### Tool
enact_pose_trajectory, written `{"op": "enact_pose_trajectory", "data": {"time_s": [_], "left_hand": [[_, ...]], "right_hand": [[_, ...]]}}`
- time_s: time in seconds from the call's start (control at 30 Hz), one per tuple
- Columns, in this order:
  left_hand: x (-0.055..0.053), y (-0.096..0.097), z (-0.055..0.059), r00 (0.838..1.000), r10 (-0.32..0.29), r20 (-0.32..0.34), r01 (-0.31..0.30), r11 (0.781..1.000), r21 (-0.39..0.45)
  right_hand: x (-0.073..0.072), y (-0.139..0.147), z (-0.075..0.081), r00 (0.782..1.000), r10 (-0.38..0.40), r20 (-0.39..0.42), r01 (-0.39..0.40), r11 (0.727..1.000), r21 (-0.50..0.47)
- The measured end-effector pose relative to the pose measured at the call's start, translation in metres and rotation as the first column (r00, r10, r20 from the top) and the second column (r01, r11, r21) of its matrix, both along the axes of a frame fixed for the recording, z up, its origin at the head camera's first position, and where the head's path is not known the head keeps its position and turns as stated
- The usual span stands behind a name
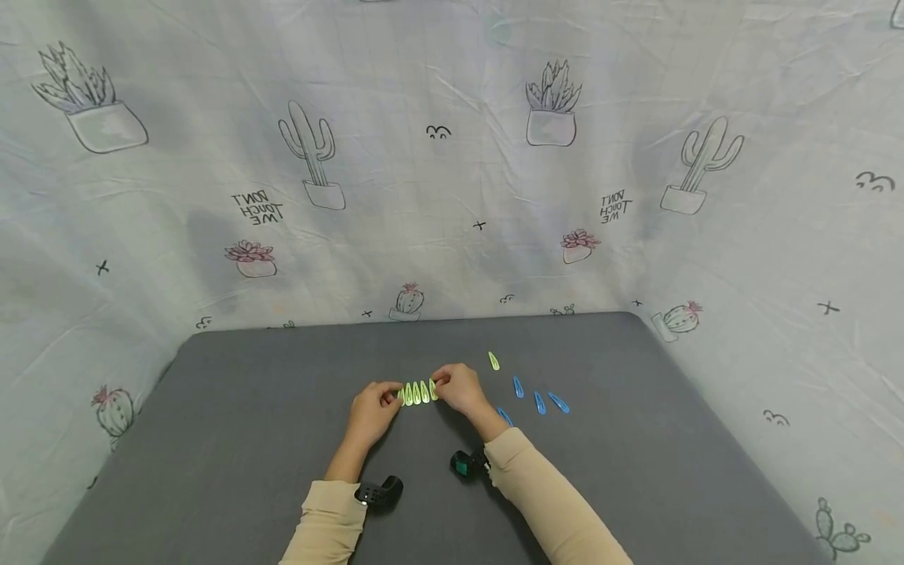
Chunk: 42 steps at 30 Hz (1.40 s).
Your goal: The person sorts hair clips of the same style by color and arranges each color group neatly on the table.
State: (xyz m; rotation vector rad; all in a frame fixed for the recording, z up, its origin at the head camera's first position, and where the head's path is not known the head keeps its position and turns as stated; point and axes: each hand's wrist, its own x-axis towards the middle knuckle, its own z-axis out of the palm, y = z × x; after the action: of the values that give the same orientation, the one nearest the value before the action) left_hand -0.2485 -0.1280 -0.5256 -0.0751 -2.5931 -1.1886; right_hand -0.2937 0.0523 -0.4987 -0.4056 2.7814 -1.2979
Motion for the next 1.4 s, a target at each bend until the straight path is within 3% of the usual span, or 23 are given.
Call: {"op": "enact_pose_trajectory", "data": {"time_s": [0.33,0.57,1.0,1.17,1.4], "left_hand": [[0.0,0.0,-0.002,1.0,-0.005,-0.029,0.005,1.0,-0.004],[0.0,0.0,-0.002,1.0,-0.005,-0.018,0.005,1.0,-0.003],[0.0,0.0,0.001,1.0,0.0,0.006,0.0,1.0,0.004],[0.0,-0.001,0.002,1.0,-0.005,0.014,0.005,1.0,0.004],[0.001,-0.001,0.001,1.0,-0.009,0.012,0.009,1.0,-0.002]], "right_hand": [[0.004,-0.002,-0.003,0.999,-0.018,-0.039,0.018,1.0,0.002],[0.003,0.009,-0.005,0.999,0.014,-0.039,-0.019,0.993,-0.121],[-0.001,0.041,0.013,0.993,0.12,-0.002,-0.117,0.961,-0.252],[0.001,0.054,0.019,0.995,0.1,0.007,-0.096,0.966,-0.24],[-0.014,0.082,0.011,0.998,0.058,0.005,-0.055,0.97,-0.236]]}}
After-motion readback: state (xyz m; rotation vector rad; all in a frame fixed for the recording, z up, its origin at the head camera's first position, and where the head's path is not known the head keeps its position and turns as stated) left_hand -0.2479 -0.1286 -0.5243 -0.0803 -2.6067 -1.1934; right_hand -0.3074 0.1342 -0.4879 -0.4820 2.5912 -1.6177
